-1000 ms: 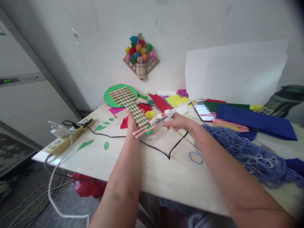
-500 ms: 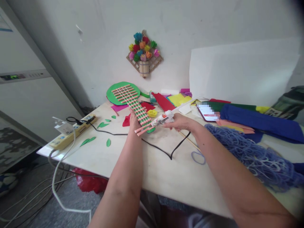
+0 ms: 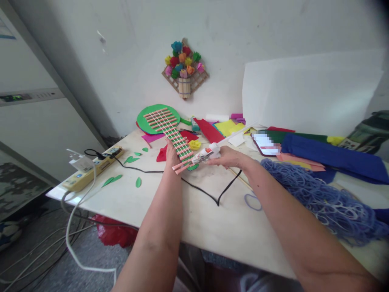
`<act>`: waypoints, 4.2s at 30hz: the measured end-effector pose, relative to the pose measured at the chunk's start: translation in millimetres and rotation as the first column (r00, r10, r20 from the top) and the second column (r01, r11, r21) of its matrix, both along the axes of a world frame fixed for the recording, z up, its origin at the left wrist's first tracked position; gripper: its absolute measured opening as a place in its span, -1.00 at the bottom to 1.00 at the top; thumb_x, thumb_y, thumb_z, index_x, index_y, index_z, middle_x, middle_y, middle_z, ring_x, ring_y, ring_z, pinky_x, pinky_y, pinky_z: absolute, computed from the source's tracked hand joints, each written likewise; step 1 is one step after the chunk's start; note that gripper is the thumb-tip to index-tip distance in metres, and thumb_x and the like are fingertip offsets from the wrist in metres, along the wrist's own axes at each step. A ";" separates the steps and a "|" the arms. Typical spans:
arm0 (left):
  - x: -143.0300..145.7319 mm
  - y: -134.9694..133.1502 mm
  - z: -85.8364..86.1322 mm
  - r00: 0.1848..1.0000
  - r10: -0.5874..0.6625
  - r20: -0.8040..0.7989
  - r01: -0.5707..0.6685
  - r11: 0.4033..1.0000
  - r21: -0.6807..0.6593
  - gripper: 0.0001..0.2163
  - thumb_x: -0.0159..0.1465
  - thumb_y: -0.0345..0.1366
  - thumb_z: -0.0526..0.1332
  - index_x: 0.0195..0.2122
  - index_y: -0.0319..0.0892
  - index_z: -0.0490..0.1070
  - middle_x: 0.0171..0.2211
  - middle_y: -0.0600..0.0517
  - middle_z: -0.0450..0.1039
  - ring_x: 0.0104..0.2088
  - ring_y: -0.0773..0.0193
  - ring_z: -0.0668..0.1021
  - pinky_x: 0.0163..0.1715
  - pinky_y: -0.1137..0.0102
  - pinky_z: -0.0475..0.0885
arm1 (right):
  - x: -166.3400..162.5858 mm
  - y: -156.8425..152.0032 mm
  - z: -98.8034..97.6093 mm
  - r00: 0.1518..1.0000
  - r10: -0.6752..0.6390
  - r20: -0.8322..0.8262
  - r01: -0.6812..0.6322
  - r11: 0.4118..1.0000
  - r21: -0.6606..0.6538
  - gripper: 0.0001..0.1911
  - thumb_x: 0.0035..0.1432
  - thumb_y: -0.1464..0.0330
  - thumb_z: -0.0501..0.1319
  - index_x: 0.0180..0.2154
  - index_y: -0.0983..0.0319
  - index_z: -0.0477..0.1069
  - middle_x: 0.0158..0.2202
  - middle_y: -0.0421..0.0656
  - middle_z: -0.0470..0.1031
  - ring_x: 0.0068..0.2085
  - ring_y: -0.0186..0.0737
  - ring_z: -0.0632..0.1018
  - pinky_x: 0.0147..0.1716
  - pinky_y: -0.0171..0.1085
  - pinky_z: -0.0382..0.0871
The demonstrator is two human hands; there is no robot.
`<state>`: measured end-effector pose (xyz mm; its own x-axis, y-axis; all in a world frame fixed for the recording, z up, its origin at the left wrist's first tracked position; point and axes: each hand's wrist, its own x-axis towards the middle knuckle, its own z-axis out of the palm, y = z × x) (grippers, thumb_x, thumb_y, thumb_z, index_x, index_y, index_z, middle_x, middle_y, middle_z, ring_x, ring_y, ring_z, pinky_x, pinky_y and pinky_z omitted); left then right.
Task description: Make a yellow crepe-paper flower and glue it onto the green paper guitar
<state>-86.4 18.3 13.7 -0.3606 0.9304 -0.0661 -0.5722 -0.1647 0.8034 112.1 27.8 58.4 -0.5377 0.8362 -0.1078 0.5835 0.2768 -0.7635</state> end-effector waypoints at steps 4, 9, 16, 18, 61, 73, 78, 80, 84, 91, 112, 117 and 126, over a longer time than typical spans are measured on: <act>-1.2 3.5 -2.9 1.000 -0.006 0.017 0.006 1.000 0.014 -0.44 0.19 0.19 0.02 -0.15 -0.21 0.47 -0.31 -0.11 0.53 -0.45 0.15 0.57 -0.47 0.25 0.52 | -1.6 0.9 -2.3 1.000 0.005 -0.012 -0.005 1.000 0.008 -0.63 -0.17 0.12 0.38 -0.44 0.29 0.43 -0.70 -0.31 0.24 -0.65 -0.43 0.29 -0.74 -0.43 0.20; -2.6 8.3 -7.0 0.998 -0.002 0.056 -0.001 0.999 0.043 -0.46 0.15 0.19 0.08 -0.15 -0.19 0.48 -0.29 -0.16 0.55 -0.42 0.08 0.59 -0.50 0.25 0.53 | -3.0 1.7 -5.5 0.999 -0.002 -0.035 0.004 0.999 0.041 -0.60 -0.15 0.11 0.36 -0.39 0.29 0.46 -0.65 -0.30 0.26 -0.64 -0.45 0.27 -0.73 -0.42 0.21; -1.0 5.1 -4.9 0.999 -0.005 0.031 0.004 0.999 0.037 -0.43 0.15 0.21 0.06 -0.13 -0.20 0.46 -0.27 -0.16 0.56 -0.43 0.08 0.60 -0.53 0.27 0.54 | -2.5 0.0 -2.0 1.000 -0.011 -0.018 0.013 0.997 0.081 -0.57 -0.11 0.10 0.34 -0.30 0.31 0.50 -0.57 -0.24 0.36 -0.61 -0.44 0.31 -0.70 -0.42 0.22; 0.1 4.2 -4.2 0.999 -0.006 0.038 0.004 0.998 0.059 -0.44 0.15 0.20 0.07 -0.11 -0.20 0.46 -0.27 -0.16 0.56 -0.42 0.09 0.60 -0.51 0.27 0.55 | -1.2 -0.2 -0.3 1.000 -0.011 -0.023 0.013 0.996 0.087 -0.57 -0.11 0.10 0.34 -0.28 0.31 0.51 -0.56 -0.23 0.39 -0.60 -0.43 0.32 -0.68 -0.41 0.22; -5.9 8.5 -8.2 0.999 0.047 0.014 -0.047 0.999 0.005 -0.30 0.08 0.33 -0.05 -0.07 -0.16 0.42 -0.29 -0.19 0.55 -0.40 0.04 0.60 -0.48 0.24 0.54 | 3.5 -4.1 4.9 0.999 0.049 -0.015 -0.048 0.998 0.035 -0.60 -0.18 0.09 0.37 -0.41 0.28 0.45 -0.64 -0.26 0.35 -0.65 -0.45 0.27 -0.73 -0.41 0.12; -4.5 10.3 -8.2 0.997 0.066 0.028 -0.066 0.998 -0.013 -0.37 0.19 0.23 -0.07 0.03 -0.16 0.37 -0.29 -0.17 0.54 -0.38 0.05 0.60 -0.46 0.20 0.54 | -1.3 -3.3 1.0 0.998 0.070 0.009 -0.070 0.994 0.078 -0.61 -0.14 0.07 0.35 -0.43 0.28 0.44 -0.67 -0.29 0.32 -0.70 -0.48 0.27 -0.76 -0.43 0.16; -6.0 8.7 -8.6 0.999 0.046 0.011 -0.047 0.998 0.030 -0.38 0.17 0.24 -0.03 -0.02 -0.16 0.40 -0.27 -0.18 0.54 -0.39 0.06 0.60 -0.45 0.21 0.55 | 1.5 -3.2 3.4 0.997 0.072 0.009 -0.072 0.992 0.099 -0.62 -0.16 0.11 0.37 -0.40 0.28 0.45 -0.71 -0.34 0.24 -0.70 -0.46 0.28 -0.75 -0.43 0.16; -6.3 7.2 -7.6 0.998 0.054 0.015 -0.054 0.998 0.031 -0.39 0.17 0.24 -0.03 -0.04 -0.16 0.41 -0.26 -0.18 0.54 -0.39 0.07 0.60 -0.45 0.22 0.55 | 2.9 -3.0 4.6 0.997 0.074 0.018 -0.076 0.993 0.095 -0.61 -0.17 0.11 0.37 -0.39 0.28 0.45 -0.71 -0.34 0.24 -0.70 -0.44 0.28 -0.75 -0.43 0.15; -7.2 5.2 -6.6 0.999 0.041 -0.001 -0.041 0.999 0.025 -0.37 0.18 0.25 -0.06 -0.07 -0.19 0.42 -0.28 -0.15 0.53 -0.40 0.12 0.59 -0.42 0.22 0.55 | 6.0 -0.7 5.5 0.995 0.092 0.029 -0.094 0.991 0.091 -0.60 -0.14 0.09 0.35 -0.35 0.28 0.46 -0.69 -0.32 0.28 -0.68 -0.43 0.29 -0.73 -0.42 0.17; -9.8 9.7 -12.2 0.999 0.041 -0.018 -0.040 0.998 0.049 -0.35 0.18 0.27 -0.11 -0.11 -0.20 0.43 -0.36 -0.16 0.52 -0.37 0.07 0.59 -0.40 0.21 0.55 | 10.1 3.4 5.2 0.998 0.059 0.029 -0.062 0.990 0.129 -0.59 -0.16 0.09 0.34 -0.36 0.29 0.47 -0.63 -0.27 0.33 -0.62 -0.41 0.32 -0.70 -0.41 0.18; 0.2 5.6 -4.2 0.999 0.047 0.004 -0.047 0.999 0.026 -0.42 0.19 0.22 -0.02 -0.06 -0.16 0.43 -0.26 -0.16 0.55 -0.32 0.00 0.61 -0.42 0.18 0.56 | 5.0 10.0 -4.5 0.999 0.034 -0.028 -0.026 0.968 0.249 -0.58 -0.13 0.09 0.34 -0.29 0.27 0.53 -0.44 -0.17 0.53 -0.35 -0.22 0.49 -0.40 -0.34 0.34; -0.4 7.3 -6.0 0.999 0.034 -0.005 -0.034 0.999 0.026 -0.42 0.17 0.22 0.02 -0.05 -0.14 0.42 -0.25 -0.17 0.55 -0.29 -0.03 0.61 -0.42 0.16 0.56 | -0.5 0.6 1.6 0.999 0.024 -0.022 -0.017 0.963 0.270 -0.61 -0.16 0.08 0.35 -0.38 0.26 0.52 -0.48 -0.19 0.50 -0.40 -0.25 0.48 -0.44 -0.35 0.31; 0.7 7.5 -4.8 0.999 0.044 -0.002 -0.044 0.997 0.063 -0.45 0.22 0.17 -0.02 -0.01 -0.14 0.38 -0.24 -0.15 0.54 -0.31 0.05 0.61 -0.36 0.19 0.56 | -5.8 -2.0 -0.7 1.000 0.016 0.006 -0.017 0.961 0.277 -0.62 -0.17 0.06 0.34 -0.44 0.25 0.49 -0.53 -0.22 0.44 -0.44 -0.28 0.43 -0.50 -0.36 0.22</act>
